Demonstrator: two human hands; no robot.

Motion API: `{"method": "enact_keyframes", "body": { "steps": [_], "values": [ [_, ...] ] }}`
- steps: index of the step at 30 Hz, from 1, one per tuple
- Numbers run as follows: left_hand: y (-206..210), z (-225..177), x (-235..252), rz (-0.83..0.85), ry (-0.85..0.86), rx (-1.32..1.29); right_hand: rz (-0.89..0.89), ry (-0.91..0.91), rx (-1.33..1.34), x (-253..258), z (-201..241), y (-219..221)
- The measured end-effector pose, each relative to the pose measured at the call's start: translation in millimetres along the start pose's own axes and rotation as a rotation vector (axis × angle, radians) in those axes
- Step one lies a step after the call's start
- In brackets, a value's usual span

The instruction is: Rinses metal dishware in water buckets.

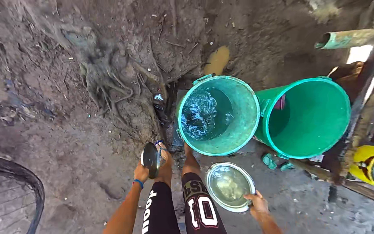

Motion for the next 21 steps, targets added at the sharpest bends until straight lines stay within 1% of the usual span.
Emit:
{"method": "enact_keyframes", "body": {
  "steps": [3,5,6,8,10,12,16,18,21],
  "values": [
    [-51.6,19.7,-13.9,-0.071,0.006,0.056,-0.035,0.117,0.142,-19.5,-41.2,21.9],
    [-101.7,23.3,-33.7,-0.166,0.003,0.135,-0.031,0.153,0.223,-31.8,-61.9,35.3],
    [-129.4,23.5,-46.2,-0.24,0.012,0.173,-0.033,0.173,0.252,-41.8,-69.3,41.5],
    [-179.0,18.5,-65.9,-0.409,0.046,0.197,-0.03,0.201,0.288,-63.4,-74.6,54.8],
    [-206.2,4.8,-79.2,-0.518,0.032,0.135,-0.015,0.194,0.305,-83.9,-72.2,62.2],
    [-211.3,-20.5,-79.8,-0.555,0.021,0.05,0.001,0.17,0.304,-100.4,-62.0,69.6],
    [-187.3,-71.9,-68.2,-0.516,0.088,-0.04,0.048,0.111,0.239,-114.4,-33.6,78.7],
    [-178.9,-83.6,-64.4,-0.487,0.136,-0.04,0.073,0.081,0.205,-122.0,-19.3,81.2],
    [-177.0,-82.2,-59.1,-0.458,0.175,-0.044,0.093,0.062,0.183,-128.1,-3.7,86.2]
  ]
}}
Point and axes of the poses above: each hand's wrist, its own x-axis towards the middle knuckle, its own y-axis out of the palm, z = x × y, the point moved 3 cm from there along x, towards the middle knuckle, and after that the axes turned 2 degrees about -z, right-handed, at the moved point
